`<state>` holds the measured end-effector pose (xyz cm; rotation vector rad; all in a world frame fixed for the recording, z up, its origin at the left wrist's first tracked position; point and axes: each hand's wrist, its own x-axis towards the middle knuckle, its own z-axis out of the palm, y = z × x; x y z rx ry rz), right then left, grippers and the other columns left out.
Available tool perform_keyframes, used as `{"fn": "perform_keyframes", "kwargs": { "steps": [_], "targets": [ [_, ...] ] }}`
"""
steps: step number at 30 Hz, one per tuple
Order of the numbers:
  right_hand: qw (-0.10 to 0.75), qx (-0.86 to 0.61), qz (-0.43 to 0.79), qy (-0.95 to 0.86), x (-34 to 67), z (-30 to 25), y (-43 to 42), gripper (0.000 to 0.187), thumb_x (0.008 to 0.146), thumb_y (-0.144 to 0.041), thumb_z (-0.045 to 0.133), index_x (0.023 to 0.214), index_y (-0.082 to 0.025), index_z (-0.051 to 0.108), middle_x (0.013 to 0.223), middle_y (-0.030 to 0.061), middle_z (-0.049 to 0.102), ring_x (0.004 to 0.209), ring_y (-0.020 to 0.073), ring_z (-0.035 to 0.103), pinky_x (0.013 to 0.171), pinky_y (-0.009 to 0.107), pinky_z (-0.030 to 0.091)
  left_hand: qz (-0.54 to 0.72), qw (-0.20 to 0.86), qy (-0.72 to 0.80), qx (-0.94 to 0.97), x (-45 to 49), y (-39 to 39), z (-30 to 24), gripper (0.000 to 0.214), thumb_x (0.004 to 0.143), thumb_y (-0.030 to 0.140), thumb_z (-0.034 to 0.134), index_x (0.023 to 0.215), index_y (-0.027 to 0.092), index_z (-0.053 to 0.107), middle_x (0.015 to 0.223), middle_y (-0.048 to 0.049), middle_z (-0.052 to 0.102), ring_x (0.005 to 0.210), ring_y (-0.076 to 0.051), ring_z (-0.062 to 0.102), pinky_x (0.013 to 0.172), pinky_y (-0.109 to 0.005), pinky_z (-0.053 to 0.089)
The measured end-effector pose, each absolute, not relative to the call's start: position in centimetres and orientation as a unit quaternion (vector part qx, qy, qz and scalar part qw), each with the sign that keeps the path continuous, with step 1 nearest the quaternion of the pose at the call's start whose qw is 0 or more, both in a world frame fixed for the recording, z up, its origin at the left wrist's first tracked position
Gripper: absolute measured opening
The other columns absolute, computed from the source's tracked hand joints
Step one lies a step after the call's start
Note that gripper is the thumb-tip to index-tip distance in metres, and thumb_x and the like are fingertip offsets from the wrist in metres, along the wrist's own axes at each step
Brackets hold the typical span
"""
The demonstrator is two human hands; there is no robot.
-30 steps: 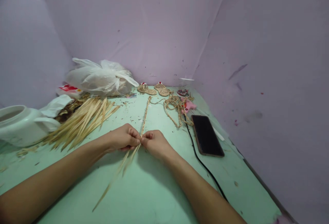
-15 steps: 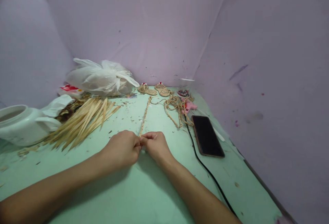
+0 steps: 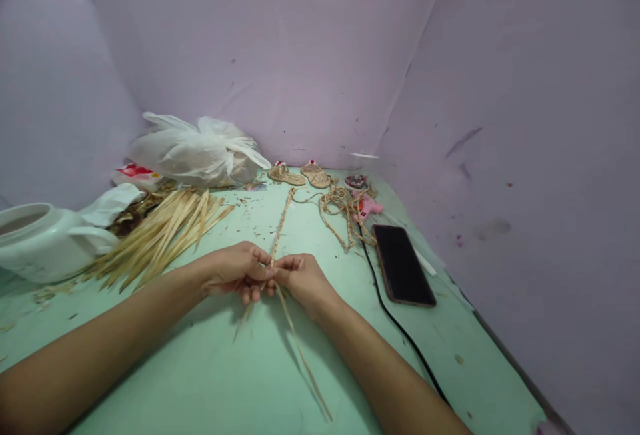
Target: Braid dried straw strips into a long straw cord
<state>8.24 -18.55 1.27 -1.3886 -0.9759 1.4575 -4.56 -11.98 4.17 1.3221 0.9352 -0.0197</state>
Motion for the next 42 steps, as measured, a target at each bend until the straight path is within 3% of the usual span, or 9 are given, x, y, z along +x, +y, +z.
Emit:
{"fn": "perform_keyframes", "kwargs": {
  "steps": [4,10,13,17,22,29,33,38,42],
  "targets": [
    [0.398,-0.558,0.557,-0.469,8.7,1.2,-18.4,0.013,0.054,-0.024,0.065,0.057,-0.012,0.061,0.053,0.0008,0.058,0.049,0.0076,0.046,0.050,0.019,0.034,-0.005,0.646,0.439,0.624,-4.1,-12.3,3.6,0.008,0.061,0.017,0.053,0.055,0.011,0.053,0.042,0.0013,0.049,0.033,-0.007,0.043,0.035,-0.019,0.033],
    [0.344,-0.656,0.374,-0.558,9.0,-0.3,-18.6,0.010,0.060,-0.021,0.056,0.062,-0.013,0.062,0.055,0.0019,0.060,0.049,0.0096,0.047,0.044,0.019,0.032,-0.020,0.485,0.522,0.702,-3.7,-13.1,3.2,0.007,0.056,0.013,0.047,0.049,0.014,0.049,0.033,0.0036,0.039,0.031,-0.009,0.038,0.034,-0.020,0.028],
    [0.326,-0.673,0.312,-0.585,9.0,-0.4,-18.8,0.010,0.060,-0.022,0.055,0.061,-0.014,0.062,0.055,0.0026,0.061,0.050,0.0105,0.049,0.044,0.019,0.031,0.039,0.430,0.497,0.753,-3.8,-13.0,2.5,0.006,0.052,0.012,0.047,0.047,0.014,0.050,0.035,0.0051,0.031,0.036,-0.006,0.030,0.037,-0.020,0.022],
    [0.277,-0.690,0.281,-0.607,9.0,0.6,-19.2,0.012,0.060,-0.022,0.054,0.060,-0.014,0.063,0.053,0.0025,0.061,0.048,0.0103,0.049,0.044,0.020,0.031,0.065,0.454,0.468,0.756,-3.9,-12.7,1.7,0.006,0.050,0.011,0.047,0.045,0.013,0.049,0.040,0.0049,0.030,0.041,-0.005,0.025,0.039,-0.019,0.020],
    [0.224,-0.698,0.218,-0.644,8.5,2.0,-20.1,0.016,0.065,-0.023,0.051,0.061,-0.016,0.065,0.053,0.0034,0.062,0.047,0.0111,0.048,0.044,0.021,0.028,0.047,0.499,0.517,0.694,-3.6,-13.2,2.2,0.005,0.049,0.012,0.046,0.050,0.014,0.050,0.036,0.0060,0.029,0.033,-0.005,0.022,0.035,-0.021,0.015],
    [0.149,-0.579,0.086,-0.797,6.8,2.2,-21.6,0.017,0.067,-0.014,0.046,0.061,-0.015,0.062,0.065,0.0057,0.063,0.052,0.0114,0.050,0.049,0.024,0.026,0.058,0.584,0.505,0.633,-3.5,-13.5,3.3,0.016,0.051,0.014,0.049,0.042,0.017,0.037,0.029,0.0066,0.026,0.029,-0.004,0.021,0.031,-0.021,0.011],
    [0.193,-0.575,0.184,-0.773,7.7,2.6,-21.1,0.014,0.066,-0.020,0.052,0.054,-0.015,0.059,0.052,0.0006,0.056,0.047,0.0090,0.044,0.048,0.023,0.026,0.042,0.599,0.466,0.649,-4.0,-12.7,3.7,0.007,0.050,0.014,0.051,0.045,0.015,0.046,0.029,0.0077,0.029,0.027,-0.003,0.020,0.030,-0.019,0.012],
    [0.428,-0.654,0.391,-0.487,9.6,2.9,-19.2,0.021,0.070,-0.031,0.053,0.059,-0.013,0.053,0.053,-0.0005,0.051,0.049,0.0081,0.044,0.051,0.020,0.035,0.050,0.637,0.426,0.640,-4.5,-12.4,4.5,0.008,0.051,0.017,0.055,0.047,0.015,0.048,0.030,0.0080,0.032,0.027,-0.003,0.021,0.030,-0.019,0.012],
    [0.407,-0.550,0.634,-0.360,9.3,2.4,-18.7,0.012,0.069,-0.024,0.055,0.065,-0.013,0.051,0.059,-0.0002,0.051,0.052,0.0082,0.049,0.058,0.024,0.043,0.077,0.635,0.420,0.644,-4.3,-12.7,4.7,0.006,0.050,0.013,0.051,0.045,0.014,0.049,0.029,0.0079,0.030,0.028,-0.003,0.022,0.032,-0.019,0.013]
  ]
}}
